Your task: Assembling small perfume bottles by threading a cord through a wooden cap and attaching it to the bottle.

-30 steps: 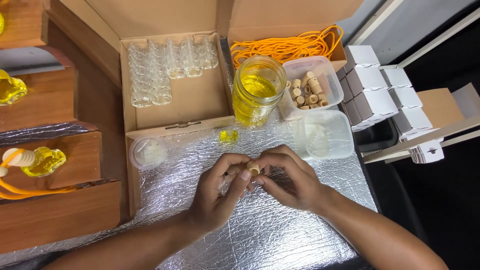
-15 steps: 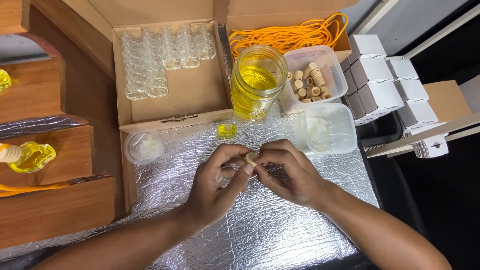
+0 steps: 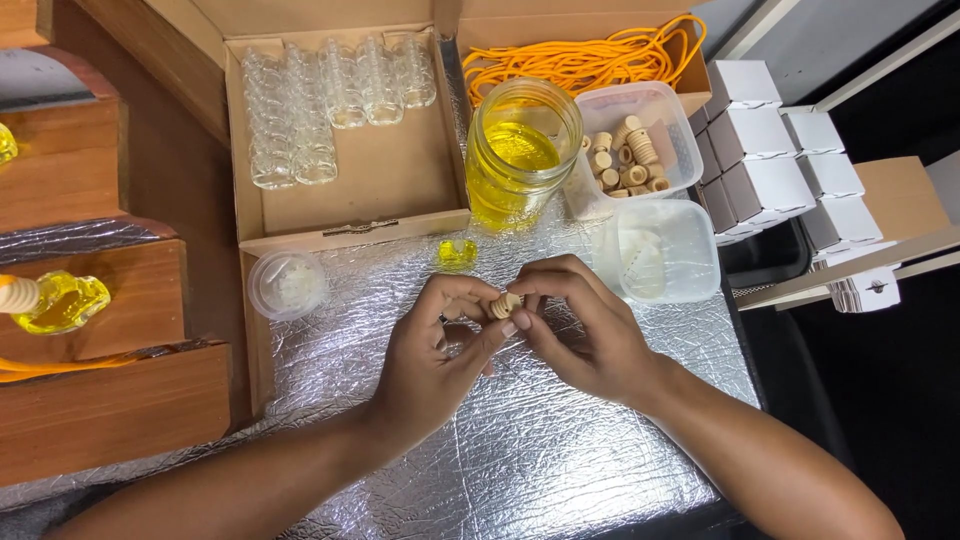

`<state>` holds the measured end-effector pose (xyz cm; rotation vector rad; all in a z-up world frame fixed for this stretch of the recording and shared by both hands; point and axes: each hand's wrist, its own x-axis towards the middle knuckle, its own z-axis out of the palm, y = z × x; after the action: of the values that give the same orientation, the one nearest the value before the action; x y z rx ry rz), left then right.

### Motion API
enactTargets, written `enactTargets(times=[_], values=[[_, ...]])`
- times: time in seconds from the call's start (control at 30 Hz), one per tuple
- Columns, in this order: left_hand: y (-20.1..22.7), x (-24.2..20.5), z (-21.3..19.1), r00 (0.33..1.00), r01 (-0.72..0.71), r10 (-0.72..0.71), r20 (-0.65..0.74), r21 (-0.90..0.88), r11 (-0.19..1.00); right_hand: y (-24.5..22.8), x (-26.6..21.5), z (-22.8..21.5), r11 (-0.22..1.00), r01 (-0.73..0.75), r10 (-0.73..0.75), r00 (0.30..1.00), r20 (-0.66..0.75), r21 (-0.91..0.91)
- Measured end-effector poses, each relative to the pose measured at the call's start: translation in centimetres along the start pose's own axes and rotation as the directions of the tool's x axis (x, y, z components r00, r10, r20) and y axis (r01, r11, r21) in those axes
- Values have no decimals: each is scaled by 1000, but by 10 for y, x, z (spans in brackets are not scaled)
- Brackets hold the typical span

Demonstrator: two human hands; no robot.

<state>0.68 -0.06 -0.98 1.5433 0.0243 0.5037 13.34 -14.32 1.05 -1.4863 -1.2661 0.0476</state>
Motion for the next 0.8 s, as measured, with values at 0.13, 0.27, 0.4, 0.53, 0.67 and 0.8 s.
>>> enactTargets(times=[0.13, 0.27, 0.4, 0.53, 0.67, 0.8], values=[[-5, 4, -3, 1000, -7, 6, 13, 25, 1000, -3, 2, -1, 1000, 10, -10, 1000, 4, -16], [1, 6, -3, 999, 13, -14, 37, 22, 1000, -4, 3, -1, 995, 73, -72, 997, 13, -66], [8, 8, -3, 996, -14, 9, 90, 57, 998, -5, 4, -3, 984, 141, -141, 990, 12, -106], [-1, 6, -4, 992, -6, 5, 126, 10, 1000, -8, 6, -4, 976, 193, -193, 981, 15, -96], [-3, 5, -5, 983, -30, 30, 180, -2, 1000, -2, 3, -4, 949, 272, -280, 959, -33, -159], [1, 7, -6, 970, -85, 80, 228, 15, 996, -8, -6, -7, 932, 281, -316, 940, -132, -230]])
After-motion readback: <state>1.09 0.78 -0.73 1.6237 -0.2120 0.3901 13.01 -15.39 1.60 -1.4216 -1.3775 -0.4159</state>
